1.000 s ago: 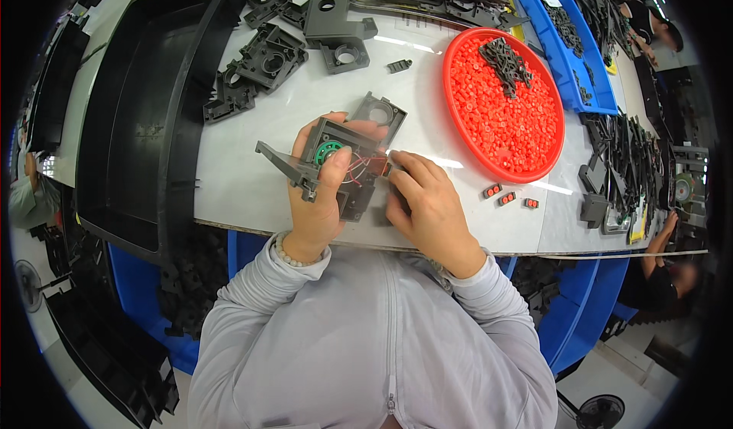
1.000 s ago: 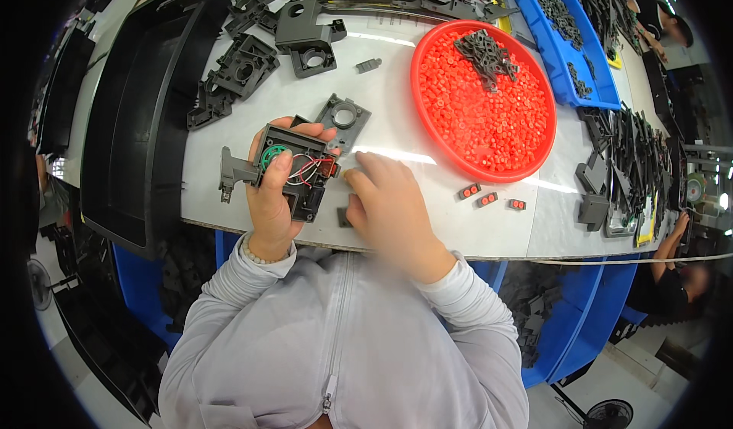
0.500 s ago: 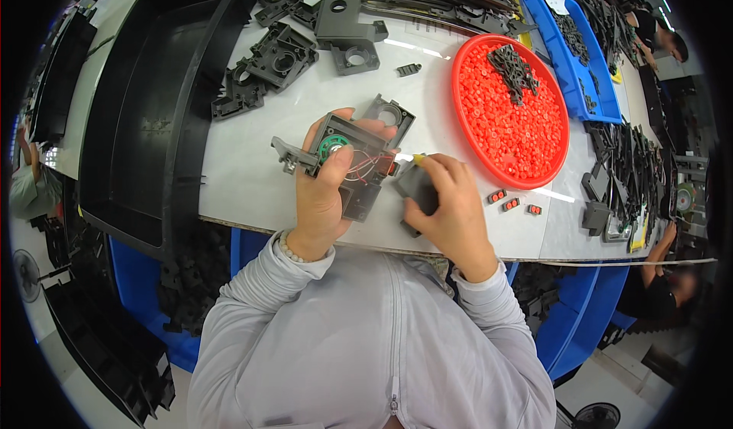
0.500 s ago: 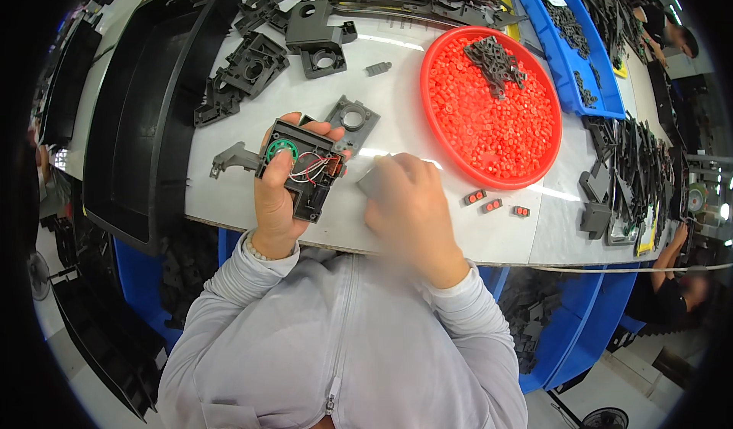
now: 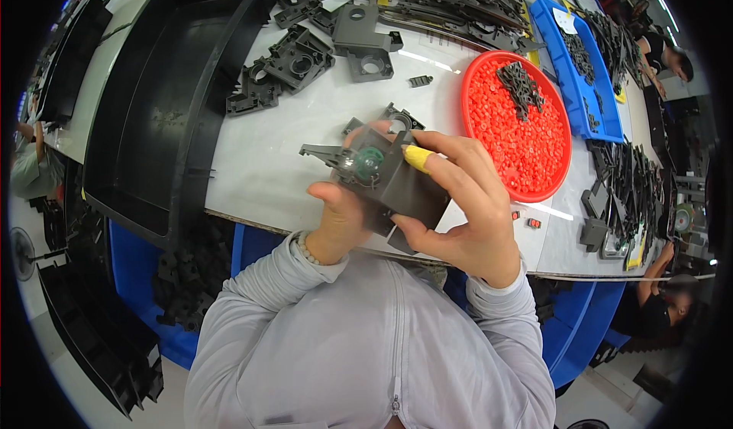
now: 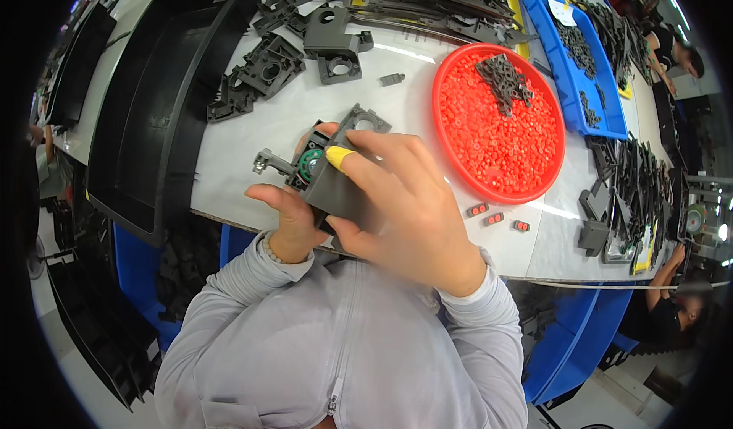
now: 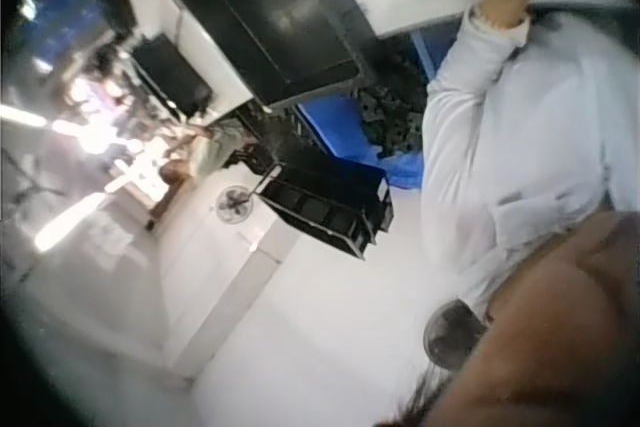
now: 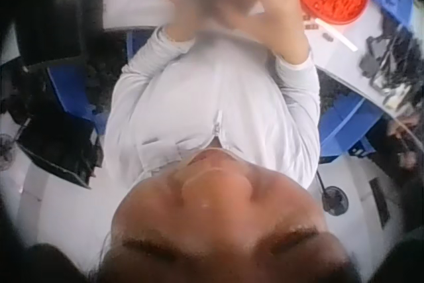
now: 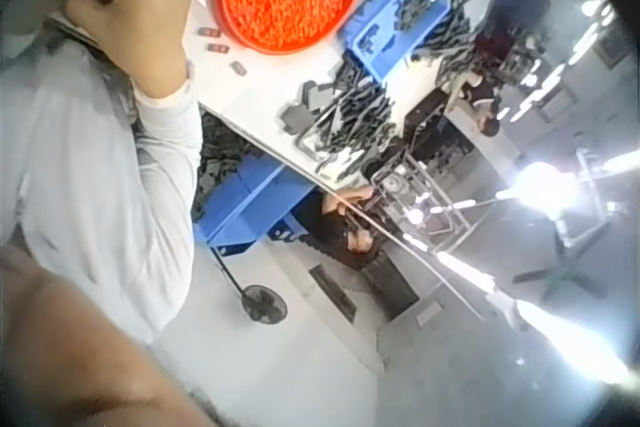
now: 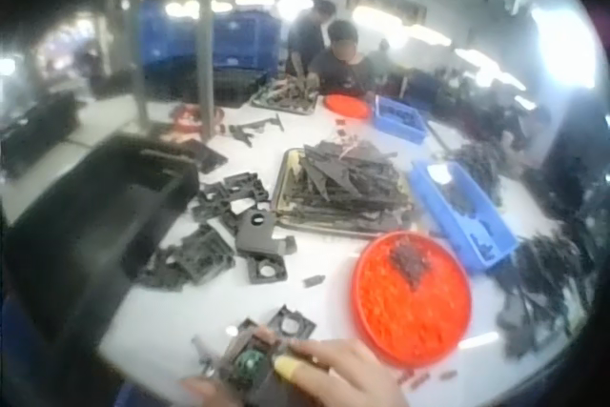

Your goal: The person assembles device components by inserting wires, small switches, and button inserts into plastic housings, fitting cover pieces over them, and placing completed assemblies into a storage bin.

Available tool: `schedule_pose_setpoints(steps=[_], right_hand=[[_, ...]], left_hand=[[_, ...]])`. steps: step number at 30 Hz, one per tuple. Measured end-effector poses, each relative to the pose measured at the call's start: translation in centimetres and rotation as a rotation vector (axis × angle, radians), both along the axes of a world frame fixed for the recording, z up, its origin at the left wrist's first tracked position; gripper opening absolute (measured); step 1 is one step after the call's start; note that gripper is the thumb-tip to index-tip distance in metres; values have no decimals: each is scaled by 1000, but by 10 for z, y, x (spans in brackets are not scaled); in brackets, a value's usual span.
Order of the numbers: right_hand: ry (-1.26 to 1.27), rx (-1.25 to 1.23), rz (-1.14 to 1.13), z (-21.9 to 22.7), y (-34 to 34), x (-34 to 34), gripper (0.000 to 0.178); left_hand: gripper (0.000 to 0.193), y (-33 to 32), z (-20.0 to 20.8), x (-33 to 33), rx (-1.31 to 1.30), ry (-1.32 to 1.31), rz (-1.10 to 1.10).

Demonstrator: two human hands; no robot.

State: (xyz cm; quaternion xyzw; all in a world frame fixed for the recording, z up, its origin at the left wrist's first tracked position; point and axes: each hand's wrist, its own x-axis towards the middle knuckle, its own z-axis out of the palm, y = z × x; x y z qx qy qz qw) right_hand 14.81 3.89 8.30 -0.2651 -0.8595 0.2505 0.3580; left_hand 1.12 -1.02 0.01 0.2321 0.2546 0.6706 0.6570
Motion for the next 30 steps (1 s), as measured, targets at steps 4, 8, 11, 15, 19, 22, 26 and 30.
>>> schedule_pose_setpoints(steps=[4,8,11,15,19,22,26,30], right_hand=[[-49,23,38,2,0,-9,58],[-76,27,19,2,1,-10,57],[-94,27,5,1,0,-10,57],[-117,16,19,2,0,-11,57],[-145,26,30,-1,-2,-12,59],[-110,19,31,-5,-3,-8,70],[-102,-79,-40,-9,-11,4,93],[-124,-65,-66,-28,-18,9,94]], left_hand=[[107,-1,3,1,7,60,21],[105,2,-2,4,48,52,24],[104,4,-4,4,69,41,31],[105,4,-4,5,56,22,15],[107,1,-6,5,62,14,-15],[105,0,-6,5,18,13,24],[102,2,2,-3,-2,11,28],[103,4,-1,-2,-17,69,45]])
